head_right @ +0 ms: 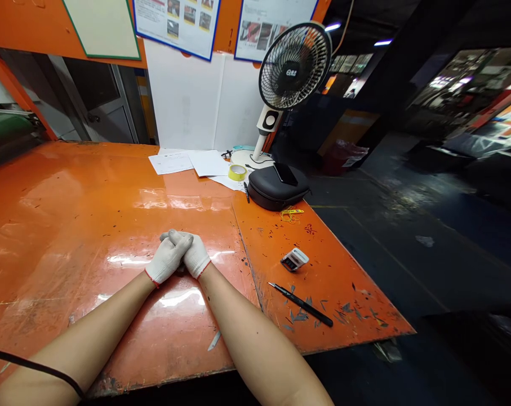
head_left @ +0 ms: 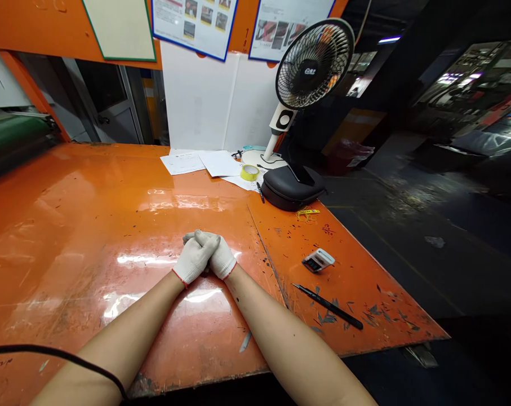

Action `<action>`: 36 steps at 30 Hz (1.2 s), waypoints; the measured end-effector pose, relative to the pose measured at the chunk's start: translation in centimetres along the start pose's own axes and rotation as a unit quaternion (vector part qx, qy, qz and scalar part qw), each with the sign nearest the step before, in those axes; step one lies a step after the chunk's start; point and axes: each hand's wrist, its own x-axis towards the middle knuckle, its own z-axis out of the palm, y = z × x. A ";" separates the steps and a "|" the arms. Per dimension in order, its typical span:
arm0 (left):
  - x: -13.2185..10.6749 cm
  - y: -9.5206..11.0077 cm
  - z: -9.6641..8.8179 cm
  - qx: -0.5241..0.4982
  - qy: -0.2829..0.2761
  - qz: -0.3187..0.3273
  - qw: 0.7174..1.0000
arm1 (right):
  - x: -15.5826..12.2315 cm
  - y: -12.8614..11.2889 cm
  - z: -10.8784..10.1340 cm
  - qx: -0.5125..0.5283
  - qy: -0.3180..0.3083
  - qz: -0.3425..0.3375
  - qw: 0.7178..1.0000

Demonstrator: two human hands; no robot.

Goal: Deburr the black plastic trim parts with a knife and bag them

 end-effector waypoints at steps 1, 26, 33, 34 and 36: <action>0.0 0.0 0.0 -0.001 -0.001 -0.001 1.000 | 0.0 0.0 0.0 0.001 -0.001 0.001 1.000; 0.8 -1.2 0.1 0.068 0.033 0.078 0.994 | 0.6 0.4 0.3 0.099 -0.011 -0.038 0.994; 0.8 -1.5 0.1 0.065 0.042 0.066 0.995 | 0.6 0.4 0.2 0.080 -0.021 -0.053 0.995; 0.9 -1.6 0.1 0.064 0.045 0.065 0.995 | 0.5 0.3 0.1 0.080 -0.022 -0.054 0.995; 1.0 -1.8 0.2 0.068 0.047 0.065 0.994 | 0.5 0.3 0.2 0.065 -0.018 -0.051 0.996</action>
